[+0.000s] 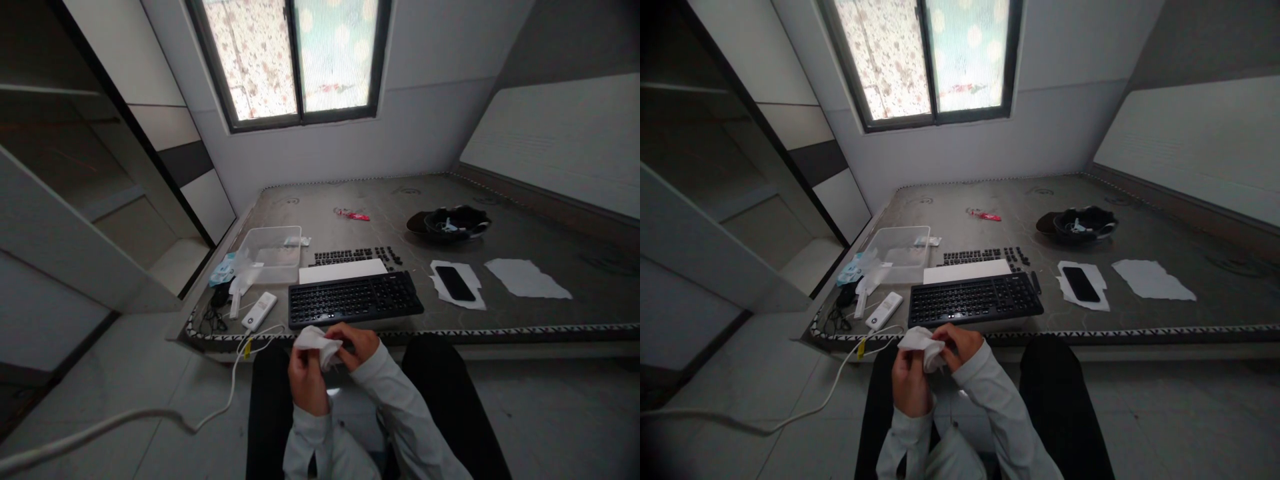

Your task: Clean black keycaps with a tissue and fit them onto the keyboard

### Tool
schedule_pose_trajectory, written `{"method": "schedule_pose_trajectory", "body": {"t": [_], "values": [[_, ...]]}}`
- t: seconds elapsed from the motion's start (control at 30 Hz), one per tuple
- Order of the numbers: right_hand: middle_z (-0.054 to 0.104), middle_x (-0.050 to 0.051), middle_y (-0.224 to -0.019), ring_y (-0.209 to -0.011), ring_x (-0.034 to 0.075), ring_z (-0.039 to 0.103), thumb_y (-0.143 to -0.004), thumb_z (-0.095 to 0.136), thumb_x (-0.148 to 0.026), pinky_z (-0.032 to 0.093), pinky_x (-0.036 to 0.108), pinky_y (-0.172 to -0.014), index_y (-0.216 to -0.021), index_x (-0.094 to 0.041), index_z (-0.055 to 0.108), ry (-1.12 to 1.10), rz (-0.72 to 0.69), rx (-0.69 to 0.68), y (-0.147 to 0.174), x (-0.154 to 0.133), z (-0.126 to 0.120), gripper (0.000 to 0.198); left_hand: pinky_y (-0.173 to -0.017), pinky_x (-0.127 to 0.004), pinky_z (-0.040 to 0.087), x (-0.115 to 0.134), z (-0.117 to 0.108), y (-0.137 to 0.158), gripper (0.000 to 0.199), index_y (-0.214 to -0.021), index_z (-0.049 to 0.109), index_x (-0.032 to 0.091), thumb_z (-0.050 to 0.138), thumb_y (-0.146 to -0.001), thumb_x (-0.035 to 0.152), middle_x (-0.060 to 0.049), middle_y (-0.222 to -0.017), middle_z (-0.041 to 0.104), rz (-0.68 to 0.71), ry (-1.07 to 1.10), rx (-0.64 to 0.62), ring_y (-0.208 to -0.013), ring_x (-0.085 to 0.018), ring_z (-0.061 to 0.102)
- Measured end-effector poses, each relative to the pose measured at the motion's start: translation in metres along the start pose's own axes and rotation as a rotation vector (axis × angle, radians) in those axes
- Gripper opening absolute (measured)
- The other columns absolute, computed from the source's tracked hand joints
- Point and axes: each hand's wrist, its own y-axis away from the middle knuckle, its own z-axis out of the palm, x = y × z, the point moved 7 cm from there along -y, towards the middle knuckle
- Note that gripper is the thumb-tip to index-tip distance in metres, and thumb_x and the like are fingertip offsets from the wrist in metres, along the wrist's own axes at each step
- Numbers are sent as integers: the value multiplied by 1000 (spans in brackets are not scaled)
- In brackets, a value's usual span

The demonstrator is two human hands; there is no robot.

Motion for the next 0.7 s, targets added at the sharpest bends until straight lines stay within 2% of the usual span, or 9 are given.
{"method": "schedule_pose_trajectory", "body": {"t": [0.1, 0.2, 0.27, 0.37, 0.43, 0.5, 0.57, 0.63, 0.7], "values": [[72, 1, -72, -62, 14, 67, -78, 58, -28, 50, 21, -59, -82, -23, 66, 35, 12, 27, 0, 4, -1, 10, -79, -32, 50, 0, 2, 0, 38, -92, 69, 15, 68, -70, 47, -7, -89, 73, 6, -18, -31, -86, -23, 66], [72, 2, -69, -60, 15, 64, -79, 59, -32, 48, 23, -58, -75, -24, 67, 129, -55, 58, -2, -2, -3, 12, -78, -31, 49, -4, 3, -2, 38, -93, 68, 15, 69, -70, 46, -7, -88, 73, -1, -4, -49, -87, -23, 67], [73, 3, -71, -62, 16, 64, -78, 61, -32, 49, 25, -59, -74, -23, 67, 117, -79, 103, -3, -8, -6, 11, -80, -31, 49, -8, 1, -4, 38, -95, 68, 16, 70, -70, 45, -6, -88, 73, -10, 27, -39, -88, -23, 66], [74, 6, -82, -68, 17, 65, -73, 67, -28, 51, 26, -62, -72, -21, 64, -90, 11, 186, -4, -7, -13, 8, -83, -31, 47, -13, -2, -5, 40, -99, 67, 17, 71, -70, 44, -6, -90, 72, -21, 83, -15, -91, -22, 65], [73, 8, -86, -73, 18, 67, -71, 70, -29, 53, 27, -62, -70, -21, 58, -314, 114, 270, -3, 2, -18, 15, -84, -31, 46, -16, -4, -6, 41, -101, 66, 17, 70, -70, 45, -6, -91, 72, -17, 107, 16, -93, -22, 65], [72, 7, -79, -68, 17, 67, -68, 73, -36, 54, 26, -59, -67, -21, 53, -514, 224, 359, -1, 14, -21, 25, -85, -32, 45, -18, -7, -7, 42, -101, 66, 17, 70, -71, 45, -6, -93, 72, -10, 128, 43, -94, -22, 64], [70, 3, -67, -56, 15, 65, -64, 77, -43, 53, 24, -51, -67, -22, 51, -639, 333, 414, 2, 26, -22, 33, -86, -34, 45, -20, -8, -8, 42, -100, 66, 17, 70, -70, 46, -6, -95, 71, -1, 144, 62, -94, -23, 64], [69, 1, -60, -46, 12, 62, -61, 80, -45, 51, 22, -45, -75, -21, 57, -699, 399, 434, 3, 33, -22, 36, -87, -35, 44, -22, -8, -9, 43, -100, 66, 17, 71, -69, 46, -6, -96, 71, 1, 152, 67, -95, -23, 64], [70, 0, -60, -45, 12, 62, -60, 80, -45, 51, 21, -44, -84, -21, 63, -711, 412, 438, 3, 34, -23, 38, -87, -35, 44, -23, -8, -9, 43, -100, 66, 17, 71, -69, 46, -7, -97, 71, -8, 158, 68, -95, -24, 63]]}}
